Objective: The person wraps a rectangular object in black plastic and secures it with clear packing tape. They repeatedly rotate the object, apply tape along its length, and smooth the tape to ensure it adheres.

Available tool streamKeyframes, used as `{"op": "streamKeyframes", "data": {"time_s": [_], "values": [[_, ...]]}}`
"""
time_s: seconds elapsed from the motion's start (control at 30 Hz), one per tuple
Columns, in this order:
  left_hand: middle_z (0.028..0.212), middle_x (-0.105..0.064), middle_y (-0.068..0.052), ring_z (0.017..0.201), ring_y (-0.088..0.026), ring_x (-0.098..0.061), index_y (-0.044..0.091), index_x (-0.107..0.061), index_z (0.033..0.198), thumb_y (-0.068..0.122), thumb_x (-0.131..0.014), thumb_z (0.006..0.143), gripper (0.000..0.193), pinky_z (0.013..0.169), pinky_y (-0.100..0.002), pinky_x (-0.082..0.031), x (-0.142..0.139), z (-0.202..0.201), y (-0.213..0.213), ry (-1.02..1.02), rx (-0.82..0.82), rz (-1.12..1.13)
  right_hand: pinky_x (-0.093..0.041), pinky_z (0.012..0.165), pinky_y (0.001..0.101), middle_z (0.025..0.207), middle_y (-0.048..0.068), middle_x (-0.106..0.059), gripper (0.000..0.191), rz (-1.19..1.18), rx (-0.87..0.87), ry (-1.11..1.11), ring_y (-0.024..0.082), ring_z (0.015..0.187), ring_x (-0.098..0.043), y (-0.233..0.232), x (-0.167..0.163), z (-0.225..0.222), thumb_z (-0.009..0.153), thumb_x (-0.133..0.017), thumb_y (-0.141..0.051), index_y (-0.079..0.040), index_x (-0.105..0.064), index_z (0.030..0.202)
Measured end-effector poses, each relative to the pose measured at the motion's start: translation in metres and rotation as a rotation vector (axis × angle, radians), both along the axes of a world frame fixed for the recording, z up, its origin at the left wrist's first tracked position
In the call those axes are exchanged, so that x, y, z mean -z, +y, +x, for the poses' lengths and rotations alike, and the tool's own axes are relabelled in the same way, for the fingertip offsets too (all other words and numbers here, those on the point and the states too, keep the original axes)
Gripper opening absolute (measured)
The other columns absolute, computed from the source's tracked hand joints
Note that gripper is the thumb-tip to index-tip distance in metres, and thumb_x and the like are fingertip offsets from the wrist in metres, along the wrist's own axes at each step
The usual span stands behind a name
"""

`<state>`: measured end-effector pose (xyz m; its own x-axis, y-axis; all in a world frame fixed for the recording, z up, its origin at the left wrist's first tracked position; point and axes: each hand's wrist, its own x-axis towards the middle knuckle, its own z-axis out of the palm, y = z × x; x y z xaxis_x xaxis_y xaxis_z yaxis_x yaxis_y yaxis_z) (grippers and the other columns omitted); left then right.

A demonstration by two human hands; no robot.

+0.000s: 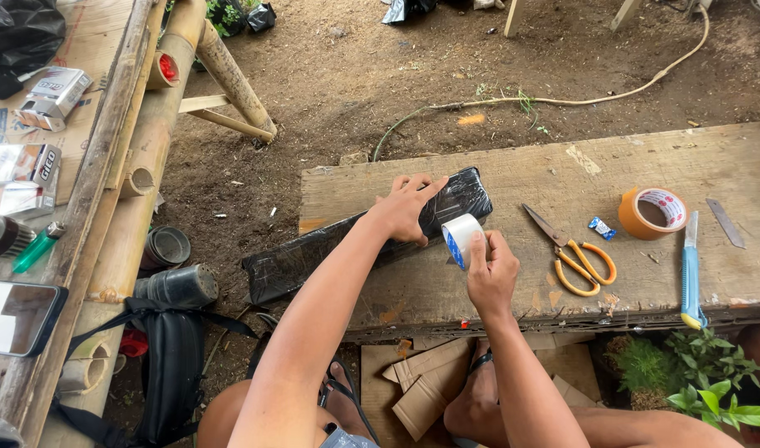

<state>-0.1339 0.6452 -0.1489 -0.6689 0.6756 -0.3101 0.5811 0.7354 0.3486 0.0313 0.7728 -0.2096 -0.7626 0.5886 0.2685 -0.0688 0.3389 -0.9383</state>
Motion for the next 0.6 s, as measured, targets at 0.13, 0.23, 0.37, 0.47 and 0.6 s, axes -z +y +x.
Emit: {"op": "streamKeyframes", "data": {"time_s": [0.13, 0.23, 0.37, 0.47, 0.6], "values": [[0.162, -0.023, 0.007, 0.152, -0.029, -0.017, 0.042, -0.018, 0.16, 0.025, -0.099, 0.057, 0.132, 0.107, -0.081, -0.03, -0.001, -0.002, 0.001, -0.006, -0.004, 0.013, -0.038, 0.05, 0.0274, 0.063, 0.002, -0.058, 0.037, -0.005, 0.008, 0.011, 0.006, 0.057, -0.049, 0.0, 0.001, 0.0, 0.107, -0.056, -0.033, -0.002, -0.062, 0.087], [0.162, -0.024, 0.007, 0.152, -0.03, -0.018, 0.042, -0.019, 0.16, 0.025, -0.098, 0.057, 0.131, 0.107, -0.081, -0.031, 0.003, -0.004, -0.001, -0.005, 0.0, 0.015, -0.039, 0.05, 0.0273, 0.063, 0.002, -0.06, 0.037, -0.005, 0.022, -0.023, 0.007, 0.057, -0.051, -0.001, 0.002, 0.002, 0.107, -0.056, -0.033, -0.002, -0.062, 0.087], [0.161, -0.024, 0.007, 0.152, -0.031, -0.018, 0.042, -0.019, 0.16, 0.025, -0.098, 0.057, 0.132, 0.107, -0.081, -0.031, 0.01, -0.008, -0.001, -0.005, 0.007, 0.025, -0.039, 0.05, 0.0278, 0.063, 0.003, -0.06, 0.038, 0.0, 0.033, -0.055, 0.007, 0.056, -0.051, -0.002, 0.006, 0.005, 0.106, -0.056, -0.033, -0.002, -0.062, 0.086], [0.16, -0.026, 0.007, 0.152, -0.03, -0.02, 0.042, -0.019, 0.161, 0.026, -0.098, 0.057, 0.131, 0.107, -0.08, -0.033, 0.013, -0.01, 0.0, -0.001, 0.002, 0.012, -0.042, 0.052, 0.0295, 0.065, 0.004, -0.062, 0.038, -0.034, 0.026, -0.055, 0.008, 0.058, -0.054, -0.003, 0.012, 0.004, 0.106, -0.056, -0.033, -0.002, -0.063, 0.086], [0.16, -0.028, 0.001, 0.149, -0.034, -0.024, 0.042, -0.015, 0.159, 0.032, -0.098, 0.055, 0.133, 0.106, -0.075, -0.036, 0.011, -0.005, -0.006, 0.09, 0.032, 0.078, -0.045, 0.058, 0.0315, 0.067, 0.007, -0.062, 0.038, 0.022, 0.048, -0.095, 0.011, 0.064, -0.056, -0.001, 0.023, 0.001, 0.107, -0.055, -0.033, -0.001, -0.061, 0.087]]}}
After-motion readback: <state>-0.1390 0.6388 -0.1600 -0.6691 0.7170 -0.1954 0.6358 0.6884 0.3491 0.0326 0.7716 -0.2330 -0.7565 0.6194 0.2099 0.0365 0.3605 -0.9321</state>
